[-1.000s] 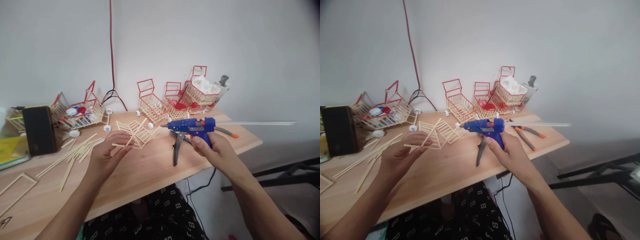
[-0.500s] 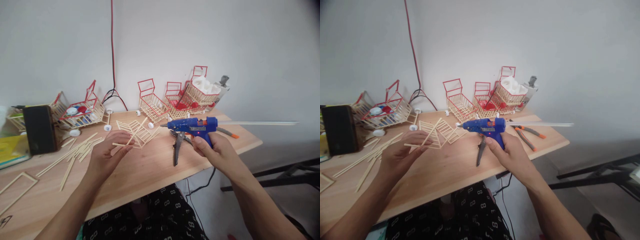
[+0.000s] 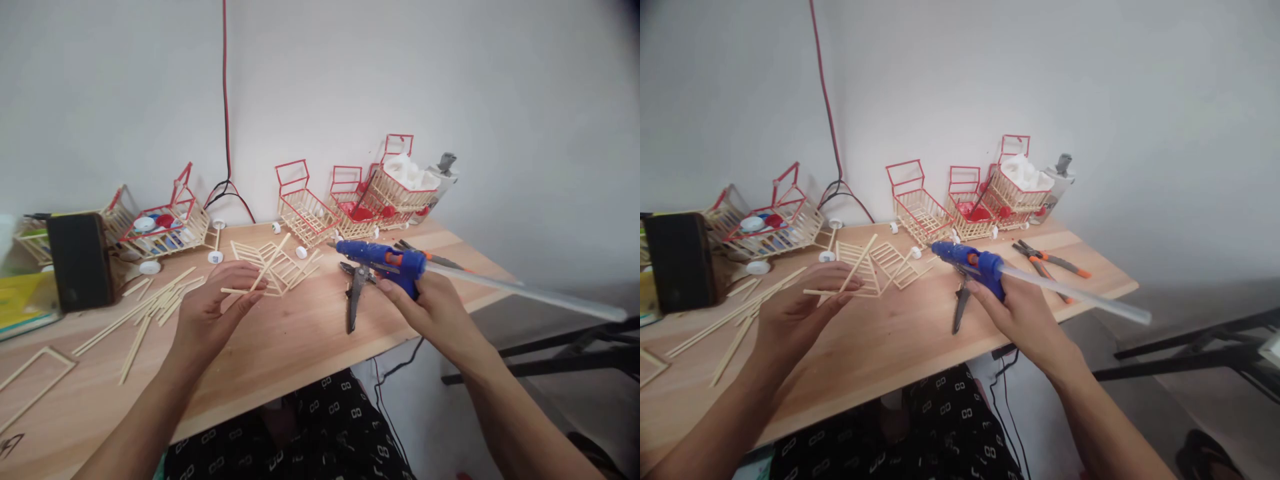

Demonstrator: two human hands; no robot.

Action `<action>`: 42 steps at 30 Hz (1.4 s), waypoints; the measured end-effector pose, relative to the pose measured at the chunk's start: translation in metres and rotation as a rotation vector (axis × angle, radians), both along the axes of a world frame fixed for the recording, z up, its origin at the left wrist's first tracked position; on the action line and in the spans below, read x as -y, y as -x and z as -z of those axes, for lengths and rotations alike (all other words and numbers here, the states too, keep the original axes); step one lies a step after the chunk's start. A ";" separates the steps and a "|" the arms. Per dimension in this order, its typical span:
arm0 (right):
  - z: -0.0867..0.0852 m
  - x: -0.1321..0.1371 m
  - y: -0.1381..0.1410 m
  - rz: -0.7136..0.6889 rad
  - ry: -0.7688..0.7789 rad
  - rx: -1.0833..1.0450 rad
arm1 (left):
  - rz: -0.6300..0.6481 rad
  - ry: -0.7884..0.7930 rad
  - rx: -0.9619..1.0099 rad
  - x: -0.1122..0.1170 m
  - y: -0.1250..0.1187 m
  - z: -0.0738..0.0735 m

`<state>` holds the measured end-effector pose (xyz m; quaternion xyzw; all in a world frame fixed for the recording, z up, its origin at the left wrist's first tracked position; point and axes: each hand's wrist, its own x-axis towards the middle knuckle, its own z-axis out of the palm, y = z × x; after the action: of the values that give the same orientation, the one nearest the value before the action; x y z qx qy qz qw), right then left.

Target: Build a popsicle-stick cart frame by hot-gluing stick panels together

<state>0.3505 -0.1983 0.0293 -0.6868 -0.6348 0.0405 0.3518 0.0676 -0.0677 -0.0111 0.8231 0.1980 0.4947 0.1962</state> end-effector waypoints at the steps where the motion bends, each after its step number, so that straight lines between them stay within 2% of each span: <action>1: 0.001 0.000 0.000 -0.003 -0.018 0.004 | 0.002 -0.003 -0.003 0.000 0.000 0.001; 5: 0.003 -0.003 -0.001 -0.101 -0.104 0.000 | 0.035 0.002 -0.016 -0.002 0.001 0.003; 9: 0.000 -0.009 -0.005 -0.182 -0.210 -0.004 | 0.005 0.000 -0.055 -0.002 0.000 0.003; 12: -0.004 -0.016 -0.022 -0.076 -0.269 0.126 | -0.031 -0.027 -0.063 -0.002 0.001 0.001; 14: -0.001 -0.021 -0.046 0.022 -0.283 0.225 | -0.062 -0.036 -0.051 -0.002 0.002 0.000; 17: 0.017 -0.023 -0.095 0.153 -0.167 0.358 | -0.115 -0.010 -0.050 -0.004 0.005 0.001; 20: 0.048 -0.018 -0.142 0.323 -0.057 0.413 | -0.141 0.016 -0.057 -0.005 0.007 0.003; 22: 0.068 -0.014 -0.165 0.370 -0.018 0.409 | -0.151 0.012 -0.071 -0.004 0.006 0.003; 26: 0.095 -0.008 -0.191 0.417 0.061 0.405 | -0.177 0.019 -0.081 -0.003 0.004 0.001; 30: 0.107 -0.005 -0.206 0.453 0.103 0.414 | -0.180 -0.011 -0.052 -0.003 0.004 0.000; 33: 0.106 -0.004 -0.208 0.437 0.132 0.428 | -0.182 -0.017 -0.051 -0.004 0.006 0.000; 36: 0.088 -0.004 -0.193 0.448 0.038 0.456 | -0.175 -0.026 -0.044 -0.002 0.007 -0.004; 39: 0.060 -0.012 -0.151 0.392 -0.128 0.401 | -0.176 -0.077 -0.039 0.001 0.007 -0.009; 42: 0.039 -0.034 -0.091 0.183 -0.036 0.226 | -0.195 -0.080 -0.041 0.004 0.011 -0.013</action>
<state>0.4414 -0.1642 -0.0096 -0.7355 -0.6057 -0.0808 0.2927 0.0562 -0.0721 0.0015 0.8171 0.2610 0.5021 0.1100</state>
